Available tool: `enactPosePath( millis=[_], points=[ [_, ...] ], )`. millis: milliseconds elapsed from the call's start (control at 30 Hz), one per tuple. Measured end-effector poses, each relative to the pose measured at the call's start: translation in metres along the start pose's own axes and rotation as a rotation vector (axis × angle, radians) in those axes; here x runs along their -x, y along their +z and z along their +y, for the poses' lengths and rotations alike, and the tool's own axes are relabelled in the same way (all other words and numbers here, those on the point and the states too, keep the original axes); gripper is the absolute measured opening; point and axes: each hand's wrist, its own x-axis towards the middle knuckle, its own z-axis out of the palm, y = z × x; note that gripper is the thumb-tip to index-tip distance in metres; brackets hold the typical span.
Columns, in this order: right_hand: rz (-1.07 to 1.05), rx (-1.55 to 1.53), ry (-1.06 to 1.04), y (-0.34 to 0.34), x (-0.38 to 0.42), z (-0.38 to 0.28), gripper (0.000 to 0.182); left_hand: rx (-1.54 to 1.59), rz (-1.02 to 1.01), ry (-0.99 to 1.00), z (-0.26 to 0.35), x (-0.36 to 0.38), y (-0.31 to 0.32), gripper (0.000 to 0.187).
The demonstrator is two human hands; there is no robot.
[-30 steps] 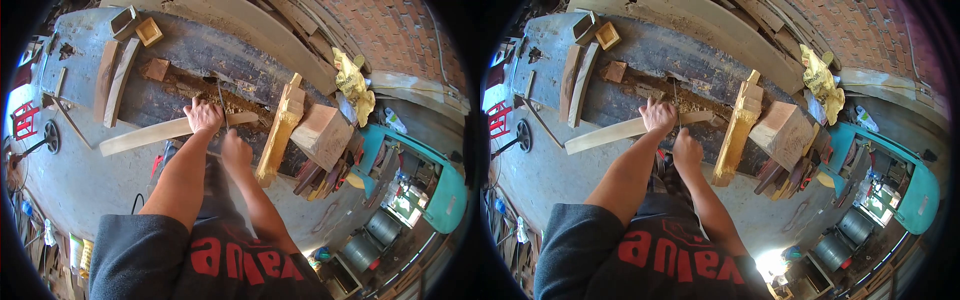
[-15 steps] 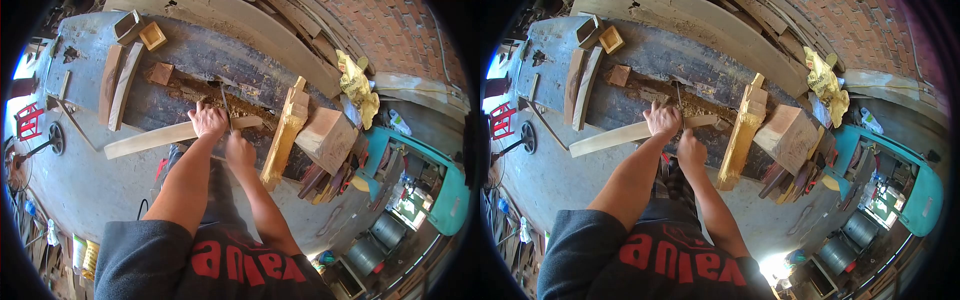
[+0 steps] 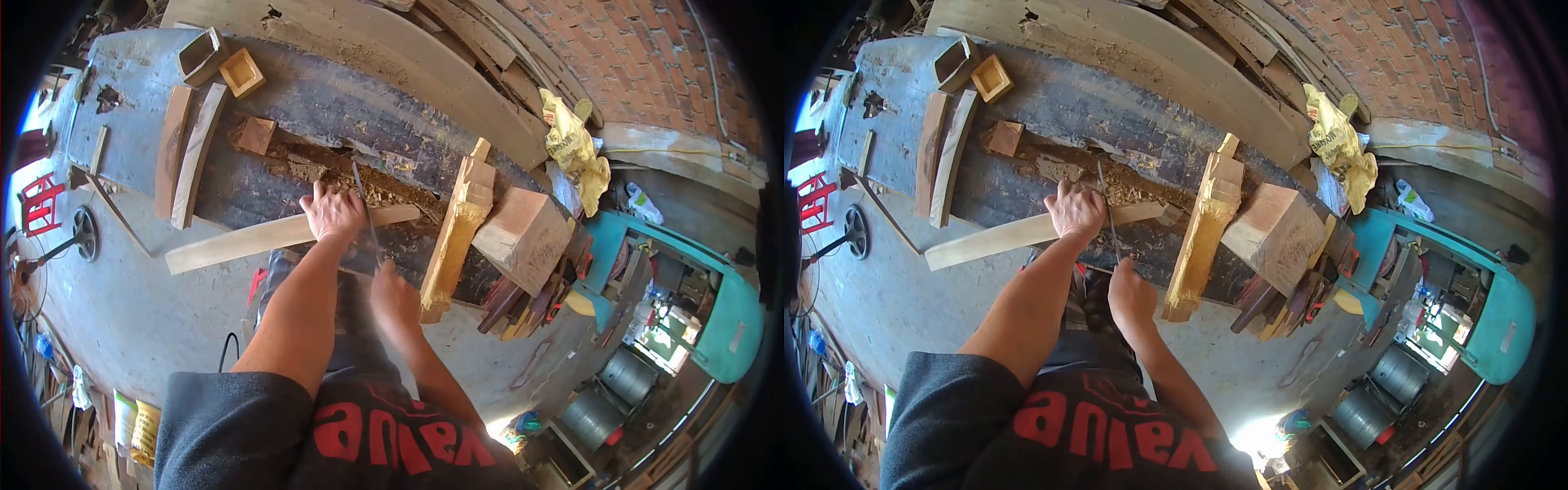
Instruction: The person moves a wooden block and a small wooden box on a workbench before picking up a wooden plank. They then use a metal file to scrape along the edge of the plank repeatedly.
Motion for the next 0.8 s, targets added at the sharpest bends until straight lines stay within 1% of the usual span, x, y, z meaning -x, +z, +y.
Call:
enactPosePath(
  millis=[33,67,133,200,233,267,333,367,433,467,533,633,700,767,800],
  points=[
    [-0.043,0.036,0.047,-0.001,0.006,0.000,0.015,-0.002,-0.014,-0.002,0.000,0.000,-0.001,0.031],
    [-0.049,0.035,0.049,0.001,-0.001,-0.001,0.015,-0.005,-0.020,-0.002,0.000,-0.001,-0.002,0.031],
    [0.082,-0.089,-0.153,0.007,-0.032,-0.004,0.018,-0.024,-0.079,-0.016,0.001,-0.001,-0.005,0.031],
    [0.088,-0.053,-0.159,0.025,-0.066,0.001,0.019,-0.020,-0.041,-0.011,0.002,0.001,-0.002,0.031],
    [0.094,-0.017,-0.167,0.023,-0.077,-0.005,0.020,-0.016,-0.001,-0.009,0.001,0.000,0.000,0.031],
    [0.104,-0.020,-0.174,0.021,-0.070,-0.004,0.020,-0.002,0.011,0.000,0.000,0.001,0.002,0.031],
    [0.018,0.019,-0.041,0.005,-0.026,-0.004,0.016,-0.006,0.000,-0.012,0.000,0.000,0.003,0.031],
    [0.009,0.023,-0.039,0.001,-0.015,-0.006,0.016,-0.005,-0.008,-0.018,-0.001,-0.001,0.002,0.031],
    [-0.030,0.057,0.031,-0.004,-0.002,-0.005,0.014,-0.026,-0.035,-0.018,-0.001,-0.001,0.002,0.031],
    [-0.032,0.059,0.038,0.001,-0.011,-0.005,0.014,-0.024,-0.042,-0.014,-0.001,-0.001,0.004,0.031],
    [0.123,-0.017,-0.162,0.016,-0.052,-0.007,0.014,-0.059,-0.025,-0.004,-0.003,-0.001,0.008,0.032],
    [0.106,0.049,-0.099,0.022,-0.082,-0.013,0.014,-0.056,-0.017,0.009,0.000,-0.003,0.004,0.033],
    [0.066,0.016,-0.049,0.019,-0.048,-0.001,0.014,-0.043,-0.005,0.006,-0.001,-0.001,0.006,0.032],
    [-0.032,0.008,0.028,0.000,-0.014,-0.003,0.012,-0.039,-0.049,-0.003,-0.001,-0.002,0.002,0.032],
    [-0.050,0.010,0.025,-0.001,-0.015,-0.006,0.012,-0.032,-0.076,-0.011,-0.001,-0.003,-0.001,0.032]
  ],
)
